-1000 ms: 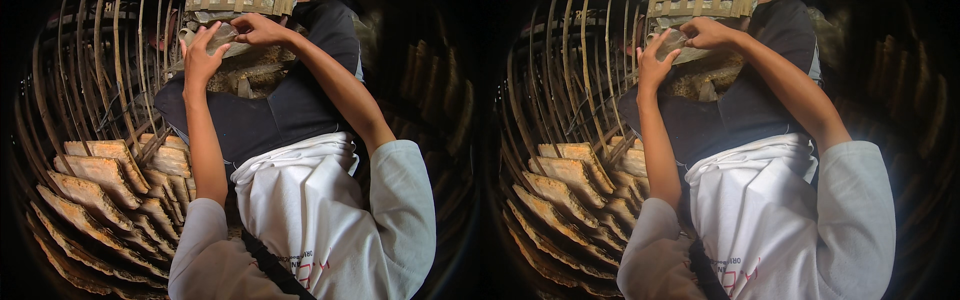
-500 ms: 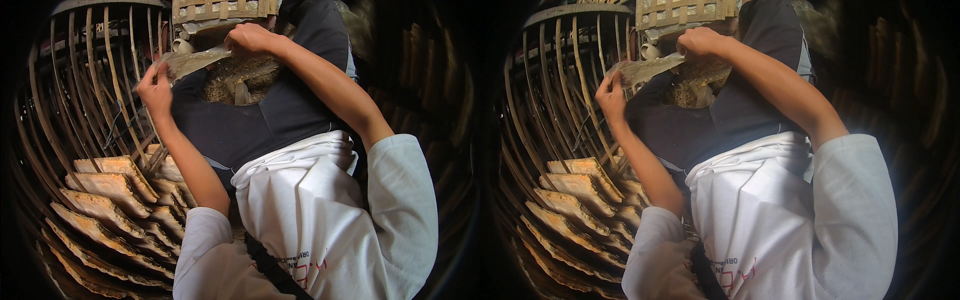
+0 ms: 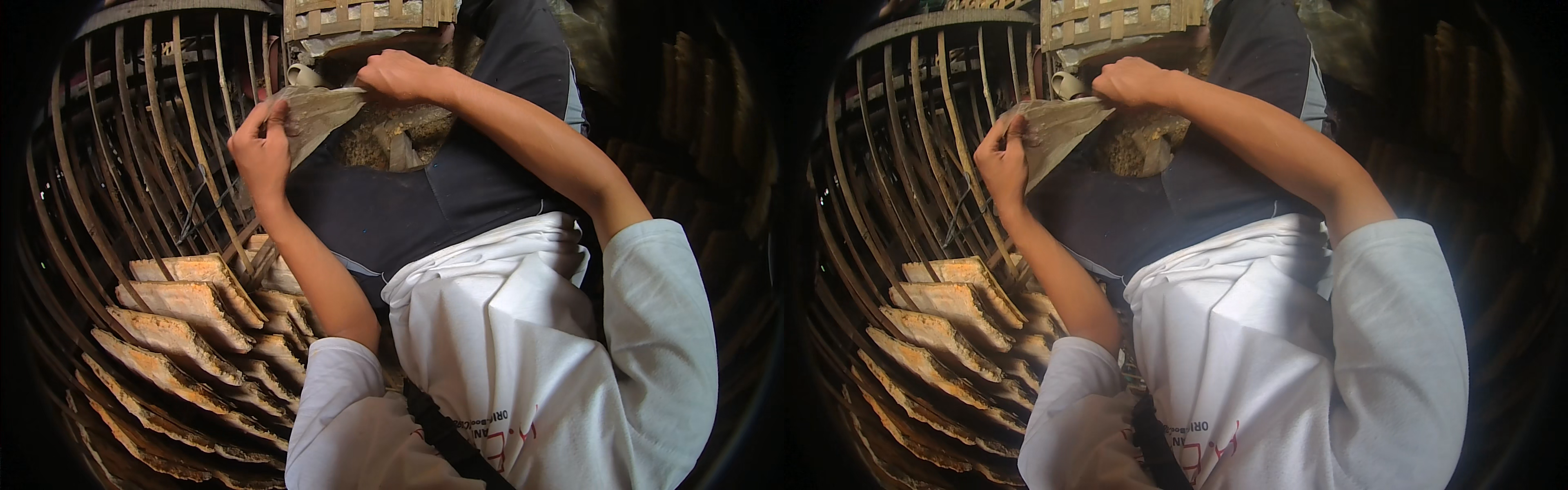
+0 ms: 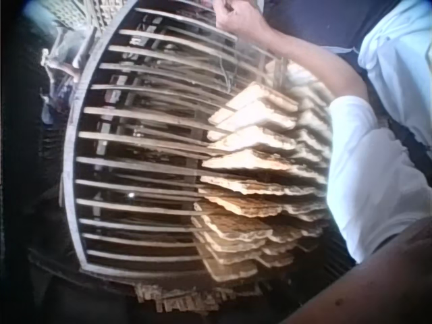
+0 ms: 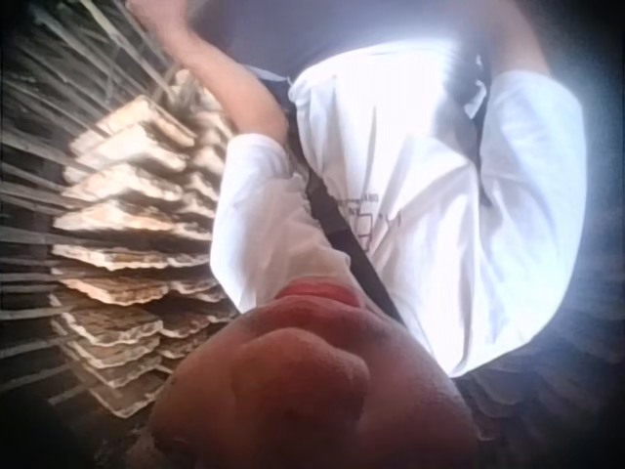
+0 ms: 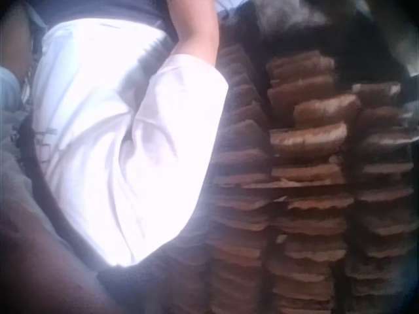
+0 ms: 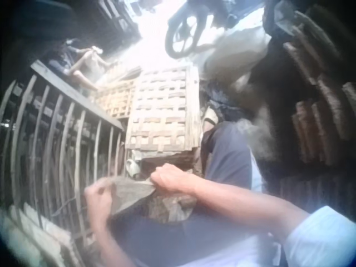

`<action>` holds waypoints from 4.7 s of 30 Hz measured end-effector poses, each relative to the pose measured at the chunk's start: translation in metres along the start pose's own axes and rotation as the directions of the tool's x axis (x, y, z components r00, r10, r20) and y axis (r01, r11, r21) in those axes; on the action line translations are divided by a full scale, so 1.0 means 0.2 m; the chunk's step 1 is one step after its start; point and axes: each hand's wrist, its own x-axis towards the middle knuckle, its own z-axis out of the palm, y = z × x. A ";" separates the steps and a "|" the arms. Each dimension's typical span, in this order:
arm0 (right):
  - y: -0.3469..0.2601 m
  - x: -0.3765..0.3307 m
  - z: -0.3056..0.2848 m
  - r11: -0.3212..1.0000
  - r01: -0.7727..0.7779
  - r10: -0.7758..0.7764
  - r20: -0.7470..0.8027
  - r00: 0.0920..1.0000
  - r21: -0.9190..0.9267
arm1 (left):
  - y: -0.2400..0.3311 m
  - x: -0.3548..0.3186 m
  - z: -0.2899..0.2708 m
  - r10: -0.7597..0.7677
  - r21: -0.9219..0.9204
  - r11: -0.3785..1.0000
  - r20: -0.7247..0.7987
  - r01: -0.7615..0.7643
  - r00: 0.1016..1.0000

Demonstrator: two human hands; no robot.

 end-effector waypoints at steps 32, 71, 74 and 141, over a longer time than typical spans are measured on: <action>0.06 -0.02 -0.09 0.961 -0.277 0.265 0.278 0.923 0.005 | -0.06 -0.04 -0.46 0.035 0.105 0.994 -0.581 0.032 0.813; -0.01 0.00 -0.11 0.739 -0.326 0.137 0.341 0.930 0.590 | -0.27 0.13 0.25 -0.065 -0.210 0.964 0.406 0.162 0.912; -0.02 0.00 -0.13 0.803 -0.273 0.098 0.335 0.937 0.530 | -0.30 0.14 0.17 -0.096 -0.227 0.957 0.346 0.182 0.933; -0.31 -0.09 -0.35 0.686 0.135 -0.020 -0.167 0.986 0.715 | 0.31 -0.08 -0.03 -0.053 -0.015 0.998 0.140 0.055 0.989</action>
